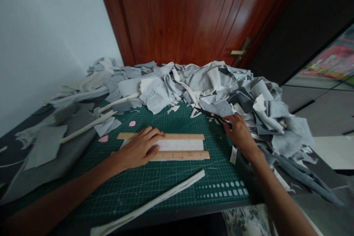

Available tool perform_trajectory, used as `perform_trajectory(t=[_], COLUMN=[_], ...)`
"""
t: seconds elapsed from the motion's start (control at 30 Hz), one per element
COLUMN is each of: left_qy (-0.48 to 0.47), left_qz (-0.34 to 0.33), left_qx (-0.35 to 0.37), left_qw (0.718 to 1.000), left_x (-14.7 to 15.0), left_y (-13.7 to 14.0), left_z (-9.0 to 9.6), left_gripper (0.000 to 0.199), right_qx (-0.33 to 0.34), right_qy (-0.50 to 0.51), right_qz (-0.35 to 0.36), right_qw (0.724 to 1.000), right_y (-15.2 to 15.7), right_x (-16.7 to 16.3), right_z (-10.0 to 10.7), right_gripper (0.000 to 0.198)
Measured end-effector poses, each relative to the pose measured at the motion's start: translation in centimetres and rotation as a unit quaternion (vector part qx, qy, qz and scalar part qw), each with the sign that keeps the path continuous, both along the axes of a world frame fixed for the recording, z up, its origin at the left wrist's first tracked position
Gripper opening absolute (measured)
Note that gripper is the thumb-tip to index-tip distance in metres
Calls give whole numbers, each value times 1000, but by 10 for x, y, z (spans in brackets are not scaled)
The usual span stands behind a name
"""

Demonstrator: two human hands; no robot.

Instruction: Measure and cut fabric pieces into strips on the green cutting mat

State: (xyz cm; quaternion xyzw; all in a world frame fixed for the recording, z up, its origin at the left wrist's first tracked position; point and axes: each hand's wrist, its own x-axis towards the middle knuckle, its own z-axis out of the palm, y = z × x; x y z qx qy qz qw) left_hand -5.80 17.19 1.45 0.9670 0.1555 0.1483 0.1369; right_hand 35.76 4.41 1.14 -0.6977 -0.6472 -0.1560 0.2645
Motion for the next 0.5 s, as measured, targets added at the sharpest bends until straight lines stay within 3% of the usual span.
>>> perform_trajectory(t=[0.07, 0.17, 0.33, 0.5], left_qy=[-3, -5, -3, 2], left_qz=[0, 2, 8, 10], left_qx=[1, 1, 2, 8], left_qw=[1000, 1000, 1000, 1000], left_x=[0, 1, 1, 1], left_y=[0, 1, 1, 1], left_z=[-1, -3, -3, -1], left_gripper=[27, 27, 28, 27], right_qx=[-62, -116, -204, -312], right_qy=[-18, -31, -54, -74], right_qz=[6, 41, 57, 10], right_qw=[998, 992, 976, 947], right_y=[1, 0, 4, 18], right_x=[31, 51, 59, 54], right_z=[-7, -13, 0, 20], right_gripper=[23, 27, 32, 33])
